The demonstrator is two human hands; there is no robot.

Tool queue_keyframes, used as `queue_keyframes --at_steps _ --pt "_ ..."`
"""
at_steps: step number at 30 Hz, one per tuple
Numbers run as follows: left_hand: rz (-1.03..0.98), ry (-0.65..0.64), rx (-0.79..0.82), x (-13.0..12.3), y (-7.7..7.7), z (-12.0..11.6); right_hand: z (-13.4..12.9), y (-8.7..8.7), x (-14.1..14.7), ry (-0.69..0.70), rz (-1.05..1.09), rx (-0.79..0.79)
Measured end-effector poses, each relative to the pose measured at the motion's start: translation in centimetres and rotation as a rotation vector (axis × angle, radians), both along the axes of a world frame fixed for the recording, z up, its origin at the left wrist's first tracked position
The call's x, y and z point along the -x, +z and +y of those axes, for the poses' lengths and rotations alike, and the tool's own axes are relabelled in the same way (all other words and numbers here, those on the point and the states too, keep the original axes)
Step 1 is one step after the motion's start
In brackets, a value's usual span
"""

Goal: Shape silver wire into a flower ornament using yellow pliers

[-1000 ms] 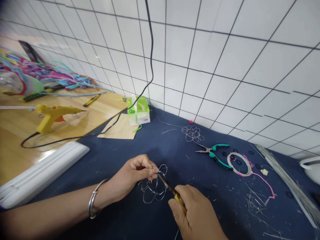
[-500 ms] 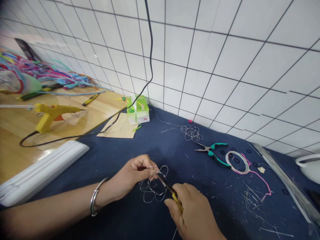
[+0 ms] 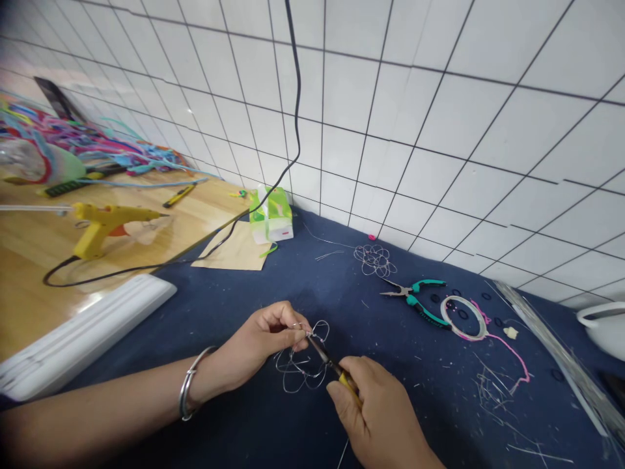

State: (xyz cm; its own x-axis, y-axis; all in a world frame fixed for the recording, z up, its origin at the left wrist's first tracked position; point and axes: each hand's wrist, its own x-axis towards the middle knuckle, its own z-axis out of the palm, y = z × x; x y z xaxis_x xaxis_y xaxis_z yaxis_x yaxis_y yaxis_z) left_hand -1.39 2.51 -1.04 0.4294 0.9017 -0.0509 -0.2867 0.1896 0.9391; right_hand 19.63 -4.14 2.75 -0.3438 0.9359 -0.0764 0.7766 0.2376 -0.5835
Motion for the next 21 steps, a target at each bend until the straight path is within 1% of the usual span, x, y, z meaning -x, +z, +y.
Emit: queue_keyframes --at_steps 3,10,21 --pt "0.005 0.008 0.001 0.02 0.00 0.00 0.08 0.04 0.05 -0.025 0.034 0.049" --pt "0.020 0.001 -0.015 -0.03 0.09 -0.05 0.15 0.13 0.29 -0.046 0.055 0.087" --pt "0.052 0.007 -0.015 0.04 0.07 -0.03 0.15 0.17 0.16 -0.058 0.097 0.076"
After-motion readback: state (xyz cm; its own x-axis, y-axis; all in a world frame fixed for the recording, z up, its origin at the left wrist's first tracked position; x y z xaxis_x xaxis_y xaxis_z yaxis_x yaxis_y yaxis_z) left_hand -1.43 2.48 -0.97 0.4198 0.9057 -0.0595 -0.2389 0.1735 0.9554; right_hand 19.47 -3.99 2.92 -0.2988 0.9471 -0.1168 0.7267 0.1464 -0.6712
